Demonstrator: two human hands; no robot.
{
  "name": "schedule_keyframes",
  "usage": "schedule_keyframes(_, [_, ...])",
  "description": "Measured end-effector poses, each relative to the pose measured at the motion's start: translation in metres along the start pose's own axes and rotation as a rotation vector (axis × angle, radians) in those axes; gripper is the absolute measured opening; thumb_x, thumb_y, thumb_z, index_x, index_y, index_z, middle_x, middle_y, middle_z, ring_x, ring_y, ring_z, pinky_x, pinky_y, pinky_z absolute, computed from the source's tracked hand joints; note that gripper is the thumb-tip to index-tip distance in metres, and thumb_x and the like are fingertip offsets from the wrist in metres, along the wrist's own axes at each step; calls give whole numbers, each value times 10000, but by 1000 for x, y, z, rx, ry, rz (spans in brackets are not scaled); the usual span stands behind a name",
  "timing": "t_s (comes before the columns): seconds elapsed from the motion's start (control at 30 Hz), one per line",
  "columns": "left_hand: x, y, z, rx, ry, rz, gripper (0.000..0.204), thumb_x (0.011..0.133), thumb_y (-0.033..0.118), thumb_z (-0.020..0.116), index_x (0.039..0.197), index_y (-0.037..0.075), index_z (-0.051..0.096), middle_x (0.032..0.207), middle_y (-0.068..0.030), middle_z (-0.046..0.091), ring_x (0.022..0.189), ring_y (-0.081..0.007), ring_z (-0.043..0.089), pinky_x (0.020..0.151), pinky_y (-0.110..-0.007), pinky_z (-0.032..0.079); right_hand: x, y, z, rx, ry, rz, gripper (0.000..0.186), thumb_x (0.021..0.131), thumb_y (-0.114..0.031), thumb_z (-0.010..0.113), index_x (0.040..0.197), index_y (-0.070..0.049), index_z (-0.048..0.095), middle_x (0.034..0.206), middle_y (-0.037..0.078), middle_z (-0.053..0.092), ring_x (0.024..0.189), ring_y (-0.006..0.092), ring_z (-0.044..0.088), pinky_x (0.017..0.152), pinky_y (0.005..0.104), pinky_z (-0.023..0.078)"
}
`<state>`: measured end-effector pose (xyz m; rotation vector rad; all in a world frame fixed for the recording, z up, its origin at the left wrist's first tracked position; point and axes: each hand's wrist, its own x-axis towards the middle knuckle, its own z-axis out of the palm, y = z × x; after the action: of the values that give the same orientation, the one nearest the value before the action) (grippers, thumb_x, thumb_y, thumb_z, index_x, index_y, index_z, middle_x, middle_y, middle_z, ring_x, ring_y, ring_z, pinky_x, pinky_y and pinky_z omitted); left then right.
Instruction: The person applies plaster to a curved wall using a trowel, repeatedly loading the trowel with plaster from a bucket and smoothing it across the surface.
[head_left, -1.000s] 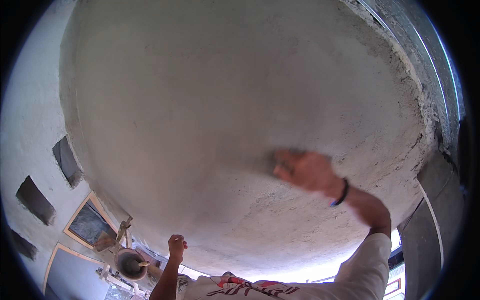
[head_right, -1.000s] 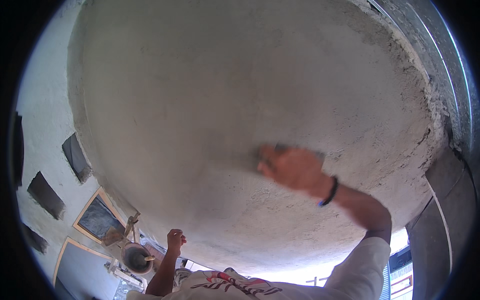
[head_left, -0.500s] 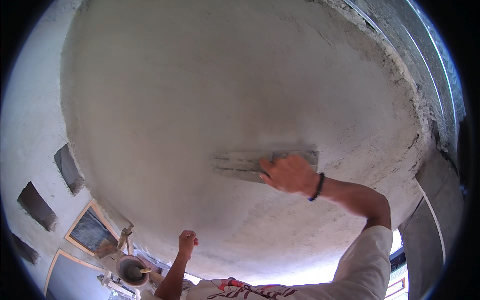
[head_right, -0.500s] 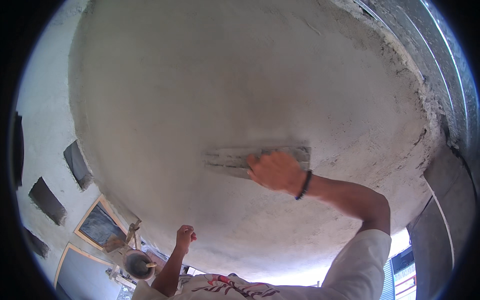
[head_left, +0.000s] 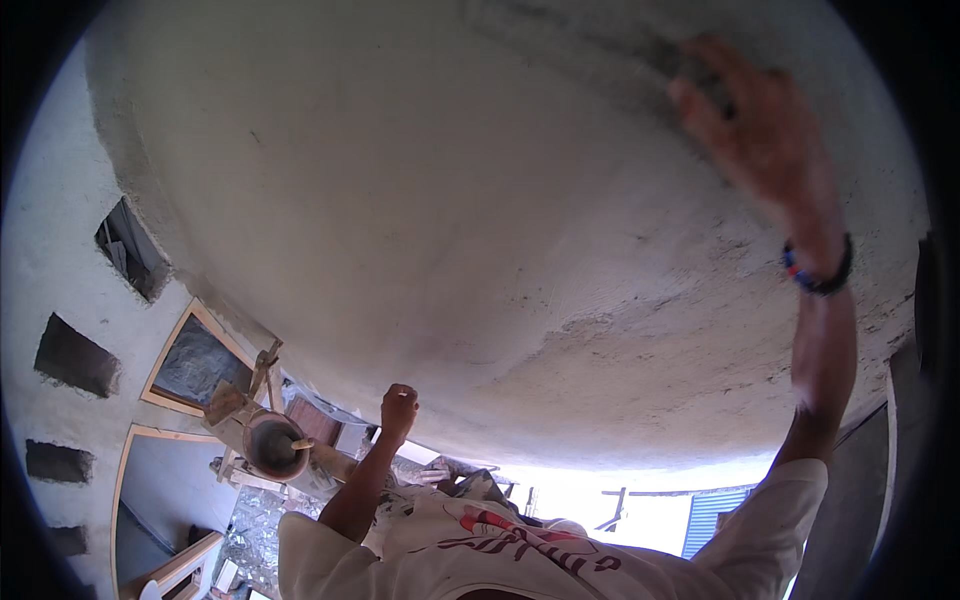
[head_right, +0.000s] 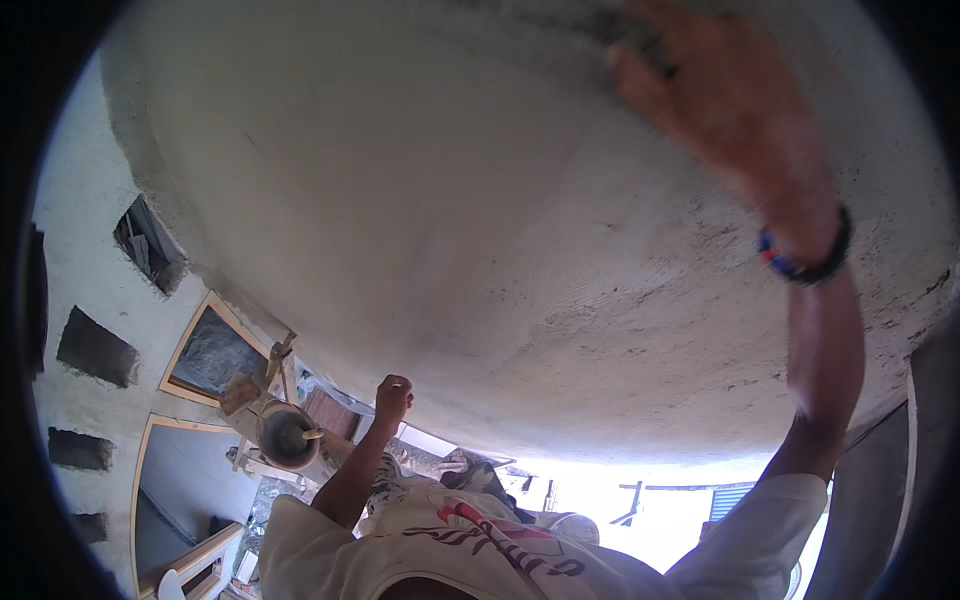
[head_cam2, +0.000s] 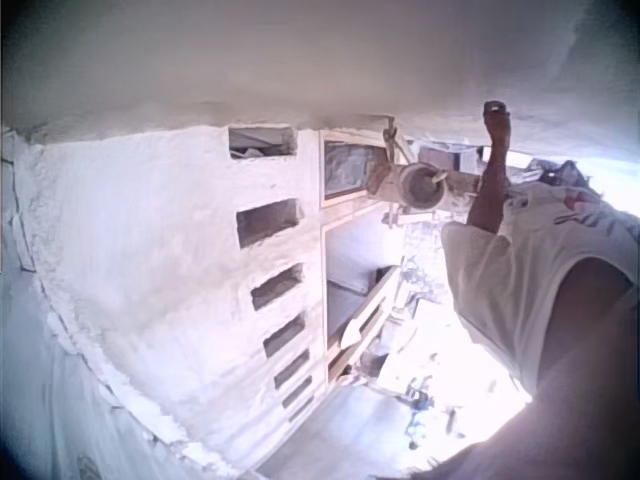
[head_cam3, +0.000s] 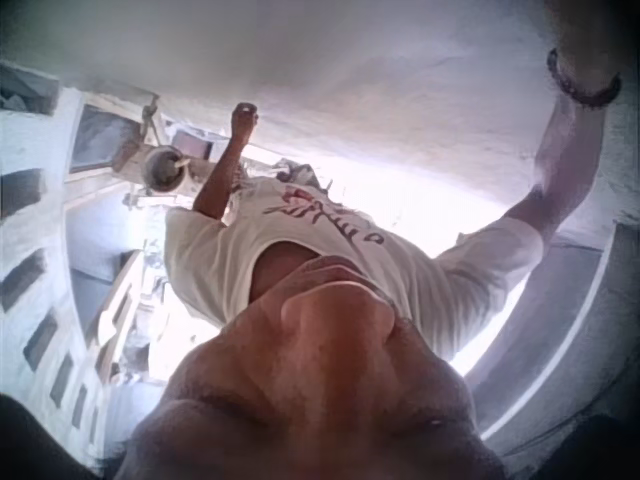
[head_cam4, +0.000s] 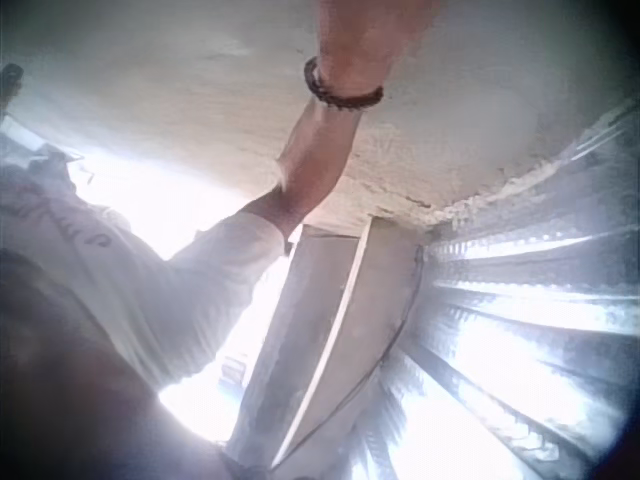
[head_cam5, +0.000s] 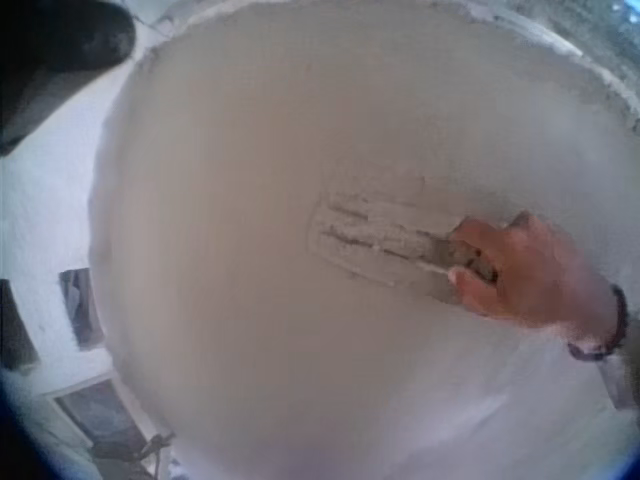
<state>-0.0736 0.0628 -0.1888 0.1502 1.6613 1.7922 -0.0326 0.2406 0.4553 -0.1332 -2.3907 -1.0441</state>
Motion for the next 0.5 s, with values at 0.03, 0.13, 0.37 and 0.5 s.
schedule_keyframes(0.03, [7, -10, 2, 66, -28, 21, 114, 845, 146, 584, 886, 39, 575, 660, -78, 614, 596, -154, 614, 542, -303, 479, -23, -54, 9, -23, -189, -7, 395, 942, -396, 518, 1158, -68, 561, 483, -43, 464, 362, 57, 387, 317, 240, 351])
schedule_keyframes(0.13, [2, -26, 41, 220, -152, 40, 200, 840, 199, 587, 948, 30, 575, 691, -101, 639, 650, -209, 639, 624, -348, 498, -133, -128, 78, -60, -319, -235, 282, 904, -251, 575, 1100, -50, 567, 500, 16, 516, 389, 82, 475, 306, 248, 364])
schedule_keyframes(0.37, [-29, -93, 39, 562, -331, 64, 295, 844, 294, 593, 1032, 69, 561, 815, -135, 673, 835, -332, 654, 766, -441, 496, -325, -200, 146, 148, -751, -349, 342, 859, -164, 579, 1160, -4, 548, 572, 82, 575, 468, 146, 578, 346, 304, 427])
schedule_keyframes(0.5, [-44, -124, 30, 701, -462, 73, 311, 851, 315, 586, 1060, 87, 548, 811, -121, 681, 835, -326, 659, 787, -434, 488, -279, -164, 106, 148, -340, -154, 468, 946, -390, 508, 1205, -1, 527, 720, 110, 638, 410, 131, 523, 359, 296, 436])
